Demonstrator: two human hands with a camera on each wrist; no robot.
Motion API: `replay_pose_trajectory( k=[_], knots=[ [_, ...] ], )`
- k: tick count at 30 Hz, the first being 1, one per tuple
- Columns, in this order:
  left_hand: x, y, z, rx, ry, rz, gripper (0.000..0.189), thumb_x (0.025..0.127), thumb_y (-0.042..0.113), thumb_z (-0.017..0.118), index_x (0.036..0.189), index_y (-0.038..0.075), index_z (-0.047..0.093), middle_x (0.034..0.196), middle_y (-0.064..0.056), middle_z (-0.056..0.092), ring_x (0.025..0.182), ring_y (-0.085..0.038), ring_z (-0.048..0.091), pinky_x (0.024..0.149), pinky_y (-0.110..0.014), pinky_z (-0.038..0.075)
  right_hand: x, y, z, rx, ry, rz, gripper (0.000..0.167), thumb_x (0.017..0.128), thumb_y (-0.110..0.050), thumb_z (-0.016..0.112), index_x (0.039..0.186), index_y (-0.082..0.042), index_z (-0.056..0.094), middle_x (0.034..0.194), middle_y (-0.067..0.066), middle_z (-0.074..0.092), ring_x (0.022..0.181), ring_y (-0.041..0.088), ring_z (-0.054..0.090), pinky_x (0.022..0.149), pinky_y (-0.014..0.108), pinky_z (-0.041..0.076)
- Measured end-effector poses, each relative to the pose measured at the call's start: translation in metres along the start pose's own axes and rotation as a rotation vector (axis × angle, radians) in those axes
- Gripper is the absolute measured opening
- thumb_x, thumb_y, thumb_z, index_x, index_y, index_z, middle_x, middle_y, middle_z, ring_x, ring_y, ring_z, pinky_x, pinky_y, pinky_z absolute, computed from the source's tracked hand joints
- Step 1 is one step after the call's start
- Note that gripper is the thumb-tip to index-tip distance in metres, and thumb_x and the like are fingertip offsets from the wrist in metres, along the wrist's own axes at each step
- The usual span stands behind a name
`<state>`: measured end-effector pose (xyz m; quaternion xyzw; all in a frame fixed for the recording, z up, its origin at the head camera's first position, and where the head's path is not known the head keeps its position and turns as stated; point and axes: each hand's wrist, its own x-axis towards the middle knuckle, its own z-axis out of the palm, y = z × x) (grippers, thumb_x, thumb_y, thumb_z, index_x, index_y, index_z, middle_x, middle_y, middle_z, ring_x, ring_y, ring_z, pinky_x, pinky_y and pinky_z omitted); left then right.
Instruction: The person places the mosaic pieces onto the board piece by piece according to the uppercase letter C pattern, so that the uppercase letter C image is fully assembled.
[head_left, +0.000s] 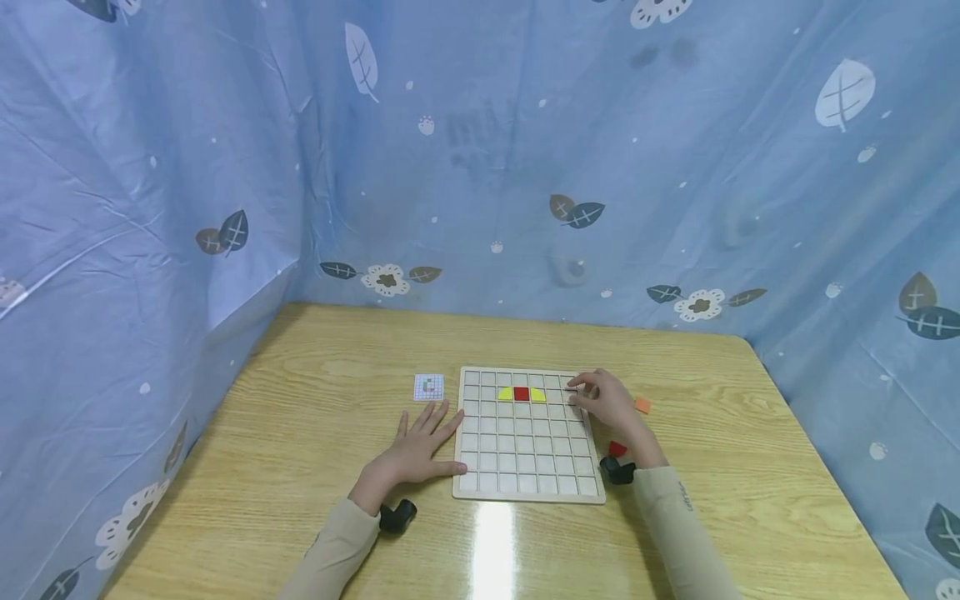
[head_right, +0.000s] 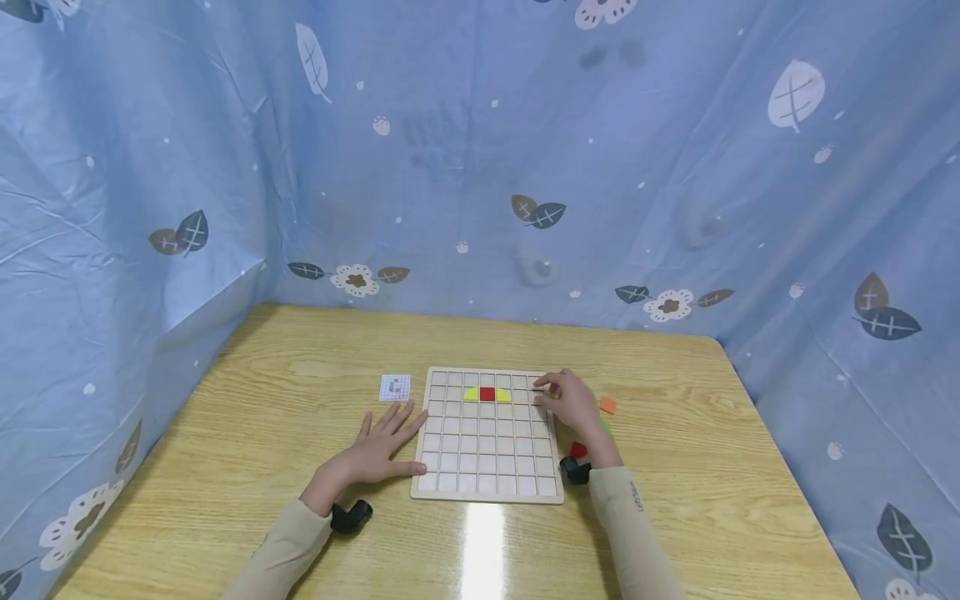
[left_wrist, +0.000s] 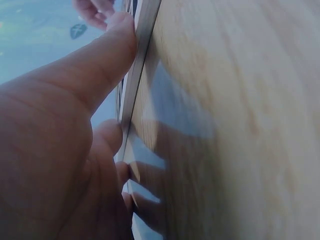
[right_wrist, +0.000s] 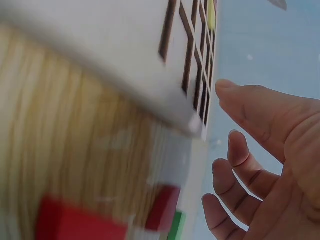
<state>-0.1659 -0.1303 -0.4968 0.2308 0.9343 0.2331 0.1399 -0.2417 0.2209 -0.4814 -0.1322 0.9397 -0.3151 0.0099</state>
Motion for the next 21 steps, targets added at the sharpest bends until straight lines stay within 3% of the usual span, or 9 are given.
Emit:
replay_pose_trajectory(
  k=[6,15,21],
  knots=[
    [0.001,0.0,0.001,0.001,0.004,0.001,0.084,0.083,0.059,0.055,0.149,0.022,0.019,0.156,-0.011,0.007,0.143,-0.034,0.0,0.107,-0.063,-0.005,-0.007,0.011,-0.013,0.025,0.018,0.02,0.026,0.085,-0.015,0.067,0.109,-0.005,0.066,0.089,0.013,0.052,0.068,0.019,0.046,0.056,0.03,0.039],
    [0.0,0.0,0.001,0.006,-0.001,0.001,0.085,0.084,0.058,0.055,0.15,0.021,0.018,0.156,-0.011,0.006,0.142,-0.035,0.0,0.107,-0.064,-0.005,-0.012,0.029,-0.025,-0.026,0.031,0.021,0.029,0.085,-0.015,0.067,0.11,-0.002,0.066,0.088,0.013,0.054,0.071,0.02,0.052,0.057,0.03,0.042],
    [0.0,0.001,0.001,-0.002,0.003,0.004,0.085,0.083,0.058,0.056,0.15,0.02,0.019,0.156,-0.011,0.006,0.142,-0.035,-0.001,0.107,-0.064,-0.005,-0.015,0.037,-0.032,-0.038,0.056,0.015,0.029,0.084,-0.012,0.068,0.11,0.001,0.066,0.086,0.017,0.054,0.067,0.019,0.048,0.055,0.029,0.039]
  ],
)
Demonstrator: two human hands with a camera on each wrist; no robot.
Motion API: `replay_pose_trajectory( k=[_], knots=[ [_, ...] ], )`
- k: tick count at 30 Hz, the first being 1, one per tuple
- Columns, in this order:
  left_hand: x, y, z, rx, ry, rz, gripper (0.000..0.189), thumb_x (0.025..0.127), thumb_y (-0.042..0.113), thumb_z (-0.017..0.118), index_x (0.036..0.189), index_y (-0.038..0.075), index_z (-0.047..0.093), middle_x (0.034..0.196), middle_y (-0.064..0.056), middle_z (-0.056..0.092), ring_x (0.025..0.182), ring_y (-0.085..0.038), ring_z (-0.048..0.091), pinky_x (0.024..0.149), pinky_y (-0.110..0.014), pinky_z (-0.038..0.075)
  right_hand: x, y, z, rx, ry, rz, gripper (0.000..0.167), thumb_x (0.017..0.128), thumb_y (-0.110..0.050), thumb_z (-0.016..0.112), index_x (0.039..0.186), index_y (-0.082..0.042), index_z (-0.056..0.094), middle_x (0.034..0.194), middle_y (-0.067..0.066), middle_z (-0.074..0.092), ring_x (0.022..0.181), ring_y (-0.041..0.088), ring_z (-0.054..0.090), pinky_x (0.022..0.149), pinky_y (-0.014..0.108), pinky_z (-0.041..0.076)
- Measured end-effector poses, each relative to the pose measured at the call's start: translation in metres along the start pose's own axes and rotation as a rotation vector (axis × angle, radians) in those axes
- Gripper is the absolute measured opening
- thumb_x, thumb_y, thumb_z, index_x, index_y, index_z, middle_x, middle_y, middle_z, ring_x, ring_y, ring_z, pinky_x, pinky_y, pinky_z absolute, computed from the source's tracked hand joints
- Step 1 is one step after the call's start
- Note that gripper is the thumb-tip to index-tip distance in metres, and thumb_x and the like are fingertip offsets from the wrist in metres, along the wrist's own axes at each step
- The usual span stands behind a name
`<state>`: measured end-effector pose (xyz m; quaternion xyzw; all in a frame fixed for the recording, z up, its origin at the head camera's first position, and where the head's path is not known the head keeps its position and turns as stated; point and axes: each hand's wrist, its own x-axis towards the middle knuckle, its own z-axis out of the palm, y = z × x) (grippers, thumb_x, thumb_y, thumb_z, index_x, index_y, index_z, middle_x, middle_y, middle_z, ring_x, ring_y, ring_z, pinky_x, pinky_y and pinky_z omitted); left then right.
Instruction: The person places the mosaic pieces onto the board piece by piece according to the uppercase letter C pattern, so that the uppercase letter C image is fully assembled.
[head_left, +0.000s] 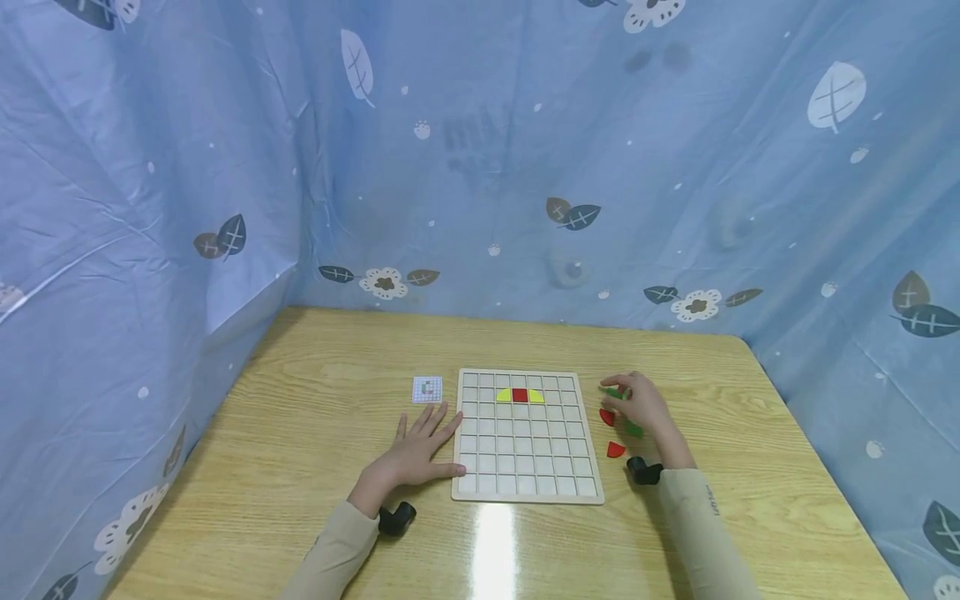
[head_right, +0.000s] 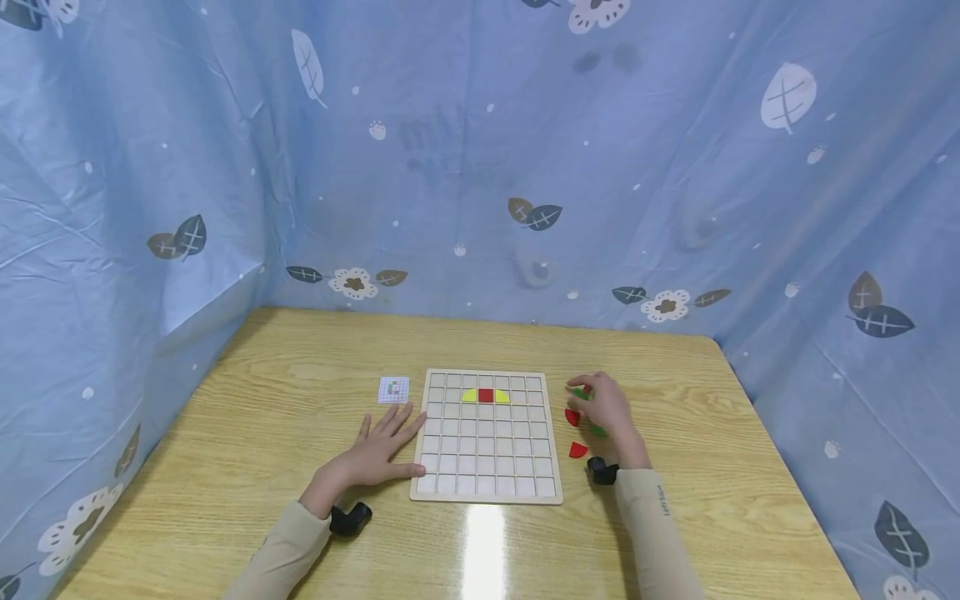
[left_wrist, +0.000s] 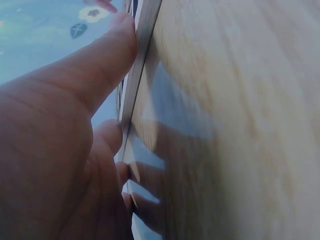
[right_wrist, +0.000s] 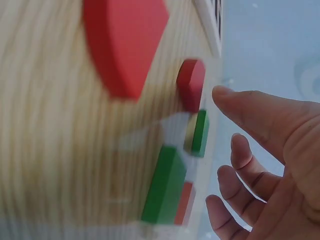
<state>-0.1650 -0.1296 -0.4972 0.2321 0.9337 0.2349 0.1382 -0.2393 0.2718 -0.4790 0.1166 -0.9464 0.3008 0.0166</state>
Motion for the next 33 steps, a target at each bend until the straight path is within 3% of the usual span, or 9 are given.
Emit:
replay_pose_trajectory(
  k=[4,14,22,33],
  knots=[
    [0.0,0.0,0.0,0.0,0.002,0.001,0.084,0.084,0.057,0.056,0.15,0.02,0.019,0.156,-0.011,0.006,0.143,-0.034,0.0,0.107,-0.064,-0.005,-0.002,0.006,-0.003,-0.003,-0.002,0.016,0.03,0.083,-0.01,0.068,0.111,0.002,0.065,0.085,0.016,0.052,0.065,0.018,0.048,0.054,0.029,0.039],
    [0.0,-0.001,0.0,-0.001,0.0,0.001,0.084,0.084,0.057,0.056,0.15,0.02,0.017,0.156,-0.011,0.006,0.143,-0.034,-0.001,0.107,-0.063,-0.006,-0.006,0.02,-0.005,-0.059,0.016,0.053,0.031,0.082,-0.011,0.069,0.111,0.0,0.065,0.084,0.014,0.055,0.076,0.026,0.054,0.058,0.033,0.044],
    [-0.001,-0.001,-0.002,-0.011,-0.002,-0.003,0.084,0.084,0.057,0.056,0.149,0.021,0.019,0.156,-0.011,0.006,0.143,-0.034,-0.001,0.107,-0.063,-0.006,-0.009,0.018,-0.008,-0.085,0.021,0.067,0.027,0.084,-0.01,0.067,0.108,0.001,0.065,0.082,0.014,0.054,0.068,0.022,0.048,0.054,0.03,0.037],
    [0.0,-0.001,0.001,-0.021,-0.001,-0.003,0.085,0.083,0.058,0.056,0.15,0.021,0.018,0.156,-0.01,0.005,0.143,-0.033,-0.001,0.108,-0.062,-0.007,-0.012,0.013,-0.009,-0.073,0.033,0.09,0.028,0.084,-0.014,0.067,0.109,0.0,0.065,0.083,0.013,0.054,0.069,0.022,0.05,0.054,0.029,0.039]
  ],
)
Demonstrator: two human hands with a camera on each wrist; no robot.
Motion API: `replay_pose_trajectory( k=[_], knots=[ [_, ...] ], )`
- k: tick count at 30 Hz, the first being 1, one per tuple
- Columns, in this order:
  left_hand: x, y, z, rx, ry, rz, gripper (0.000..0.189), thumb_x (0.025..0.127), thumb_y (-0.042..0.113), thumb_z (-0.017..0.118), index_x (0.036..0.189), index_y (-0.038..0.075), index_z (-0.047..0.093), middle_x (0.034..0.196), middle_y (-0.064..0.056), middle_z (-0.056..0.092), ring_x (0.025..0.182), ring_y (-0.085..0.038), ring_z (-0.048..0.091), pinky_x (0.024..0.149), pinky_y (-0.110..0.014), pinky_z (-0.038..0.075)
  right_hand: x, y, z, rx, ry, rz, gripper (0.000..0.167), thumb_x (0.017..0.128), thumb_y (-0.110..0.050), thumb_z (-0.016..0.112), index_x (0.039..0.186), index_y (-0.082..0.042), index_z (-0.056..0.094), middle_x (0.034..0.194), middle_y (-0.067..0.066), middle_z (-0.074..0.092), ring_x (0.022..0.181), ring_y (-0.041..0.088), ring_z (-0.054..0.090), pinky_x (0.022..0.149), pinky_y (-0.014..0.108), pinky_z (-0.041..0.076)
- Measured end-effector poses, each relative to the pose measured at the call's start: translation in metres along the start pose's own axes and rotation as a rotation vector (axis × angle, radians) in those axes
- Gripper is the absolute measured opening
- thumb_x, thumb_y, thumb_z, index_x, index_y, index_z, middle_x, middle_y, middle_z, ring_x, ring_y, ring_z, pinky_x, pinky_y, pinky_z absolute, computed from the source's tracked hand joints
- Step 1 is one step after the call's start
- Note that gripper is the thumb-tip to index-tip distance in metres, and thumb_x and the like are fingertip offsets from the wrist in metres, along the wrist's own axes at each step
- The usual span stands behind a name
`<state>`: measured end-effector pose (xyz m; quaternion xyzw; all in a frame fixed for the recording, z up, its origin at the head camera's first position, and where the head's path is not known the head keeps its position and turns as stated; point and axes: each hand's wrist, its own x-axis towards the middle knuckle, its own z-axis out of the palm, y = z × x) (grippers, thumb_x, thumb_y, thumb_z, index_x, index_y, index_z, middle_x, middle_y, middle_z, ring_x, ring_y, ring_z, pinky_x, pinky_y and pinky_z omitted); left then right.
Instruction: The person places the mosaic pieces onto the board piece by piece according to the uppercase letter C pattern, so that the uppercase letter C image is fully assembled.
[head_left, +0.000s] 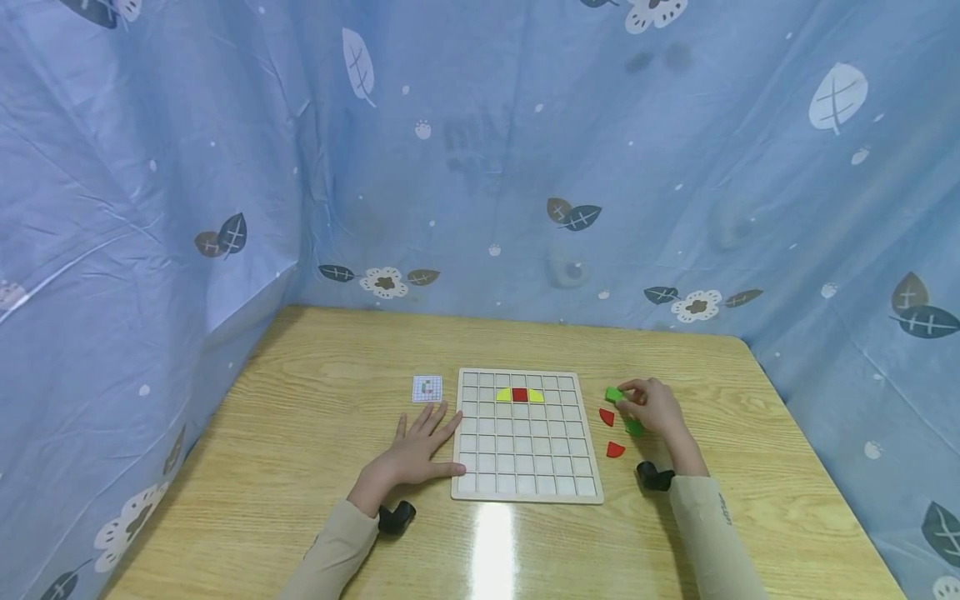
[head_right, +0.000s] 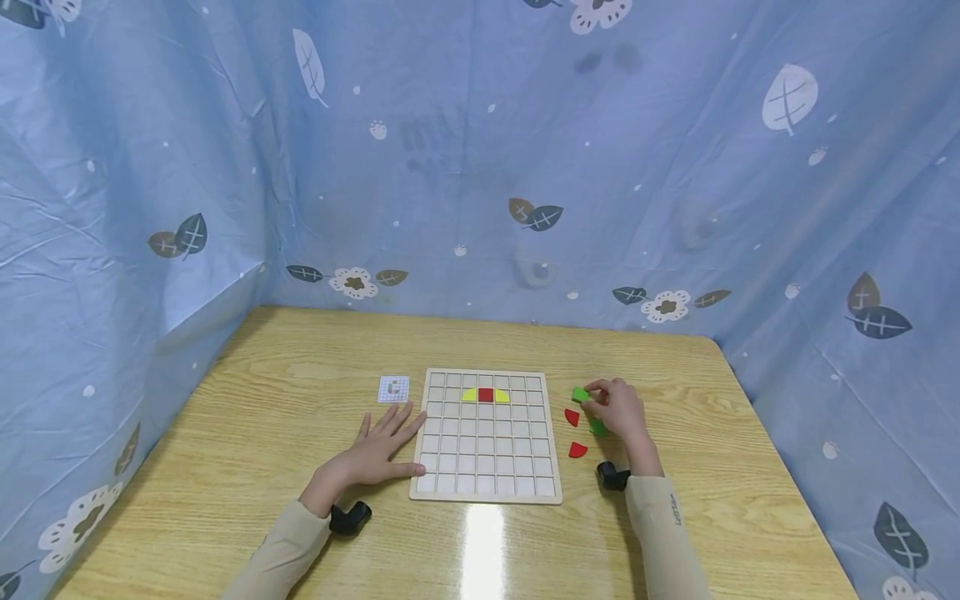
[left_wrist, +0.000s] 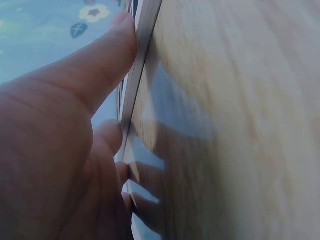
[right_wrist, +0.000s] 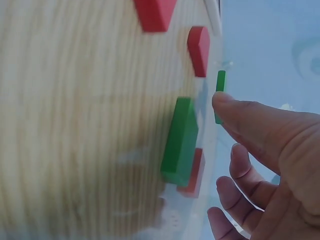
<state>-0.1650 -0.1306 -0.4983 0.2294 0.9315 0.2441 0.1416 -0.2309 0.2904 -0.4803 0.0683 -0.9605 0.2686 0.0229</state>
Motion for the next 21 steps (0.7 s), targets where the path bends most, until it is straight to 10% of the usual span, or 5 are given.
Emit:
replay_pose_trajectory(
  k=[21],
  knots=[
    [0.001,0.0,0.001,-0.034,0.009,0.015,0.084,0.084,0.057,0.056,0.149,0.019,0.02,0.156,-0.012,0.006,0.142,-0.035,-0.002,0.107,-0.062,-0.01,-0.007,-0.034,0.011,0.076,0.048,-0.041,0.028,0.083,-0.017,0.07,0.108,-0.004,0.067,0.087,0.013,0.052,0.07,0.022,0.045,0.057,0.03,0.036]
  ],
)
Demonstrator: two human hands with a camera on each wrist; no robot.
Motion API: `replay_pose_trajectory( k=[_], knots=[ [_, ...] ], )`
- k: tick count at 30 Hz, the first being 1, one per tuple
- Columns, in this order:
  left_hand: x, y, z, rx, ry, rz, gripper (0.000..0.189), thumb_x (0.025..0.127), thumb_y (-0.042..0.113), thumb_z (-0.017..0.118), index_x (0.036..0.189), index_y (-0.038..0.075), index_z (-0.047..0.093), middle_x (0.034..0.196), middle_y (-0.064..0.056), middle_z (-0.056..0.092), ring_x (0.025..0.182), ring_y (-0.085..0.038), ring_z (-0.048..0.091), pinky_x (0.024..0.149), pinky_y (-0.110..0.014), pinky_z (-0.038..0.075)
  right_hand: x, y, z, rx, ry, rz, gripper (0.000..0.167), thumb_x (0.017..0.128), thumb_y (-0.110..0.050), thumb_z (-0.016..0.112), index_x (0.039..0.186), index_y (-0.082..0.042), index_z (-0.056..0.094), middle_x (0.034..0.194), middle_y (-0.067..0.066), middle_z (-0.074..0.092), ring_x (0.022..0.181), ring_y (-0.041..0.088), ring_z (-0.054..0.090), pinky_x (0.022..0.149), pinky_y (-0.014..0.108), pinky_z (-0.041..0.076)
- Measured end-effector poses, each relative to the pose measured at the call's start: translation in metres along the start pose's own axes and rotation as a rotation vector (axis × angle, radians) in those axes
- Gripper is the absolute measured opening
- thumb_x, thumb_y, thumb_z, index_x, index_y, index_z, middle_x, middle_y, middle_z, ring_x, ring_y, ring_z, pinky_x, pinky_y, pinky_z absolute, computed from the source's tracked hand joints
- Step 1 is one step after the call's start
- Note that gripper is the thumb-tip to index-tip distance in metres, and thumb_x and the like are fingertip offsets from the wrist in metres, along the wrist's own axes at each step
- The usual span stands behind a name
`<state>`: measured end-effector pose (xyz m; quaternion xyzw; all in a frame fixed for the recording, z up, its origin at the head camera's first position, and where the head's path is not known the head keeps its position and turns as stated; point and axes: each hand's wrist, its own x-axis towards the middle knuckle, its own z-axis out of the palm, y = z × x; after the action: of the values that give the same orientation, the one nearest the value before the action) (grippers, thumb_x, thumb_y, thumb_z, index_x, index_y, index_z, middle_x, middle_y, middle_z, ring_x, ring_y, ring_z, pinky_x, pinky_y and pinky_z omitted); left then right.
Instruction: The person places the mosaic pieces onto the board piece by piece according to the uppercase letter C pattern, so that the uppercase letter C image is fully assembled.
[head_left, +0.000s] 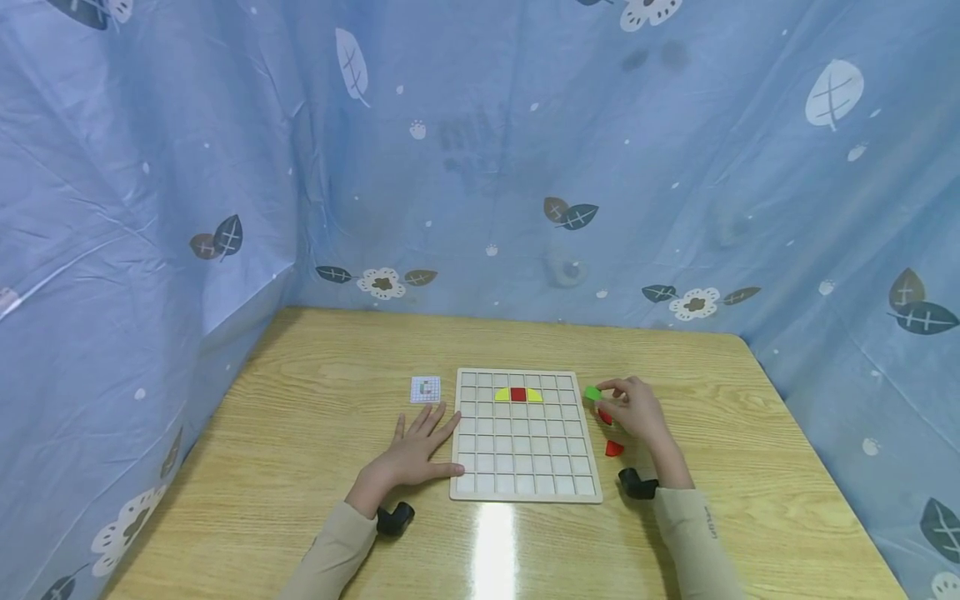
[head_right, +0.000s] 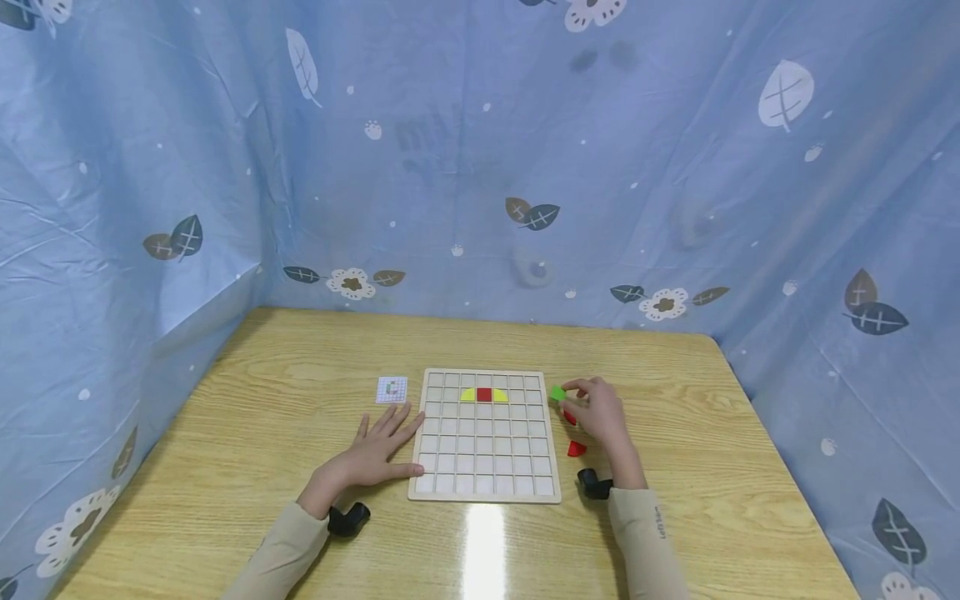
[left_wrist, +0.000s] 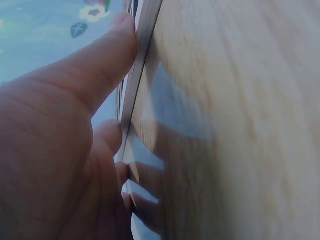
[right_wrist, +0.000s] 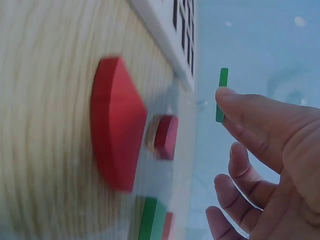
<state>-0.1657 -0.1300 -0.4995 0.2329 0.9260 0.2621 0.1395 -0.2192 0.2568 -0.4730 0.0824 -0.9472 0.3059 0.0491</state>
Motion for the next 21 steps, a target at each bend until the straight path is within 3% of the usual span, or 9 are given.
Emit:
replay_pose_trajectory(
  k=[10,21],
  knots=[
    [0.0,-0.002,0.001,-0.003,-0.007,0.009,0.086,0.083,0.059,0.055,0.15,0.018,0.018,0.156,-0.013,0.005,0.142,-0.035,-0.003,0.107,-0.061,-0.011,-0.002,-0.013,0.012,0.017,0.01,-0.034,0.027,0.082,-0.018,0.071,0.107,-0.008,0.068,0.088,0.011,0.054,0.078,0.024,0.05,0.063,0.033,0.041],
    [0.0,0.001,-0.001,0.04,-0.009,-0.015,0.084,0.084,0.057,0.056,0.15,0.022,0.017,0.156,-0.009,0.006,0.143,-0.033,-0.002,0.107,-0.062,-0.008,0.0,-0.029,0.025,0.061,-0.018,-0.096,0.026,0.081,-0.016,0.071,0.105,-0.007,0.068,0.084,0.009,0.052,0.07,0.019,0.048,0.06,0.03,0.04]
  ],
)
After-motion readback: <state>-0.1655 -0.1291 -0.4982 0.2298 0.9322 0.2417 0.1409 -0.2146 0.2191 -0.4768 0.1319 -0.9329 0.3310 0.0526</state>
